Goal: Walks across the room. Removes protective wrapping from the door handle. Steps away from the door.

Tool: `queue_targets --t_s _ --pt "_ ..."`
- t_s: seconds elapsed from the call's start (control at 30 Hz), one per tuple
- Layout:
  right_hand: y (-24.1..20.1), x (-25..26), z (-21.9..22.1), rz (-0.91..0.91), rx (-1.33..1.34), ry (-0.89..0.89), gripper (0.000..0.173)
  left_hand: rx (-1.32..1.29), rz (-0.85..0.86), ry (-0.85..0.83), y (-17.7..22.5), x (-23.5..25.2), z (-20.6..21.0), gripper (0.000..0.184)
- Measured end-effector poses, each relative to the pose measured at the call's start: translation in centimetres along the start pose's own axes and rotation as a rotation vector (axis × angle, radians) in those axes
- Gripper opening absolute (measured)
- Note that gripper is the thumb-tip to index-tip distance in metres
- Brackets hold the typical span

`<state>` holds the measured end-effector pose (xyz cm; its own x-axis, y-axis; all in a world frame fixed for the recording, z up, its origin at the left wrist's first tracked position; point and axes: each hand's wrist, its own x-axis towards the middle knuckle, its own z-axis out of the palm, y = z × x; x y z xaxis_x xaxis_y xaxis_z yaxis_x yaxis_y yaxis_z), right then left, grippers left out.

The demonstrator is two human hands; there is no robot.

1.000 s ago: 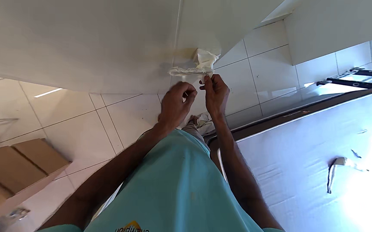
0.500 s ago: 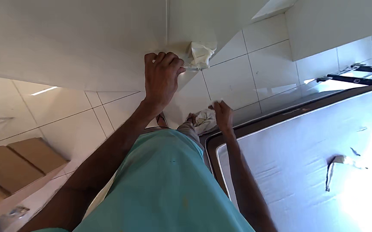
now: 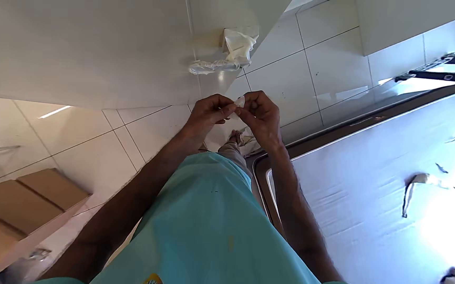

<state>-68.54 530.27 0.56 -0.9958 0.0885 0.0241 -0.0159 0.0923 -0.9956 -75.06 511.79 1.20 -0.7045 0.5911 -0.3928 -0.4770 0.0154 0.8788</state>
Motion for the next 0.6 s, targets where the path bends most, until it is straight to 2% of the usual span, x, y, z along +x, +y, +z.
queue_targets --t_s 0.1,0.2,0.33,0.37,0.43,0.47,0.5,0.6 --pt "0.2 0.4 0.8 0.023 0.033 -0.038 0.021 -0.114 -0.051 0.006 0.0 -0.6 -1.5 0.006" --pt "-0.3 0.5 1.9 0.030 0.049 -0.055 0.021 -0.240 -0.082 0.030 -0.3 -1.3 -2.0 0.004" --pt "-0.6 0.7 3.2 -0.069 -0.050 0.010 0.022 -0.535 -0.196 0.045 0.1 -1.9 -2.0 0.008" --pt "-0.6 0.6 3.3 -0.095 -0.075 0.032 0.020 -0.595 -0.223 0.029 0.3 -1.9 -2.0 0.013" --pt "-0.5 0.4 3.5 -0.142 -0.146 0.068 0.015 -0.641 -0.239 -0.039 0.7 -2.1 -2.1 0.036" --pt "-0.7 0.2 3.4 -0.161 -0.212 0.078 0.015 -0.616 -0.231 -0.057 1.0 -2.2 -2.1 0.046" --pt "-0.8 0.0 3.4 -0.173 -0.301 0.081 0.015 -0.552 -0.207 -0.071 1.1 -2.3 -2.1 0.047" --pt "-1.1 -0.8 3.7 -0.152 -0.576 0.075 0.017 -0.423 -0.140 -0.001 0.3 -2.2 -1.7 0.023"
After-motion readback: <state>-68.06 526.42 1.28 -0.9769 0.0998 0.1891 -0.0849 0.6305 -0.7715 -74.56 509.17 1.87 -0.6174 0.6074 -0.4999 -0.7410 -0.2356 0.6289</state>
